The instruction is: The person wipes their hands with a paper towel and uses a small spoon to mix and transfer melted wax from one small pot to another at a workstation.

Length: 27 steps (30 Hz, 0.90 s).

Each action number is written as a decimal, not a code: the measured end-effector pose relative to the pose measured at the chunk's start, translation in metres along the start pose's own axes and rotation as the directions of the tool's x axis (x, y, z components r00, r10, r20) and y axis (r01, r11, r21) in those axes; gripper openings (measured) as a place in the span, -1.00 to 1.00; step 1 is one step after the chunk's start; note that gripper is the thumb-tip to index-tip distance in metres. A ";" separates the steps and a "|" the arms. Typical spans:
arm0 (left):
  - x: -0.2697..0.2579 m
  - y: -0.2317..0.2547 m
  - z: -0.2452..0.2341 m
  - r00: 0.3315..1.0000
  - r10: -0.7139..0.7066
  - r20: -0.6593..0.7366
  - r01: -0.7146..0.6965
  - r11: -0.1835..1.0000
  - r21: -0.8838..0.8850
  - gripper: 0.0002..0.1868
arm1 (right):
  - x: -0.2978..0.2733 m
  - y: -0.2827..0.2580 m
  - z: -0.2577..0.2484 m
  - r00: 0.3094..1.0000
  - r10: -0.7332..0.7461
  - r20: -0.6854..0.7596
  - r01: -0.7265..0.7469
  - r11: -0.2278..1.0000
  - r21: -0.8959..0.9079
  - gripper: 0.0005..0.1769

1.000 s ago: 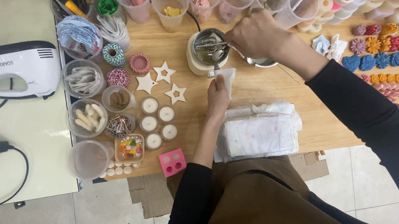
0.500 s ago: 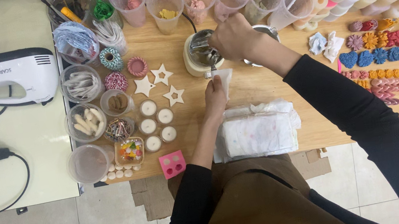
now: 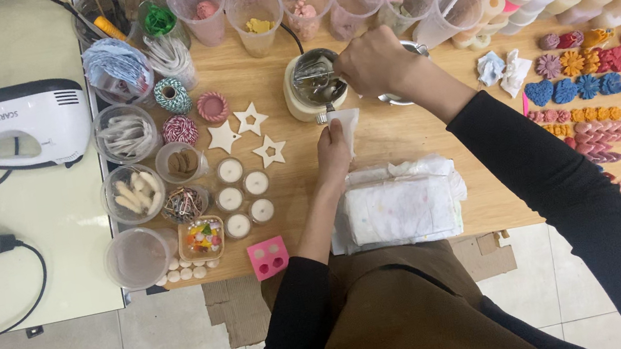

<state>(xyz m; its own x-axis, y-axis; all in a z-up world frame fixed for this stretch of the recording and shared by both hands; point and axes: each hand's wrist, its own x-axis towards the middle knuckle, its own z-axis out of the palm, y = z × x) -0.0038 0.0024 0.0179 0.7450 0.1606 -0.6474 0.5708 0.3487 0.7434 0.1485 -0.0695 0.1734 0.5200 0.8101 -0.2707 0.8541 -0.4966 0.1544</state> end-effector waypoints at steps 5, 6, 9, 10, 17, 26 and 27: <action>0.013 -0.013 0.002 0.992 0.123 -0.025 -0.123 0.992 -0.007 -0.37 | 0.002 0.003 0.003 0.998 0.058 0.016 -0.058 0.998 0.010 -0.78; 0.014 -0.015 0.002 0.989 0.148 -0.030 -0.148 0.989 0.003 -0.36 | 0.003 0.004 0.002 0.998 0.056 0.015 -0.056 0.998 0.011 -0.78; 0.012 -0.014 0.001 0.994 0.111 -0.023 -0.112 0.994 -0.015 -0.37 | 0.005 0.007 0.001 0.992 0.106 0.070 -0.110 0.992 0.056 -0.77; 0.011 -0.012 0.001 0.993 0.113 -0.022 -0.113 0.993 -0.014 -0.37 | 0.004 0.005 0.002 0.995 0.082 0.051 -0.085 0.995 0.049 -0.77; 0.008 -0.008 0.001 0.996 0.092 -0.019 -0.092 0.996 -0.007 -0.38 | 0.011 0.000 0.001 0.997 0.056 0.053 -0.055 0.998 -0.016 -0.84; 0.001 0.001 0.001 0.999 0.044 -0.003 -0.044 0.999 0.002 -0.40 | 0.019 0.003 -0.005 0.984 0.089 0.157 -0.085 0.996 -0.030 -0.81; 0.002 0.000 0.001 0.998 0.067 -0.005 -0.067 0.998 -0.007 -0.40 | 0.019 0.001 -0.005 0.984 0.088 0.157 -0.084 0.996 -0.030 -0.81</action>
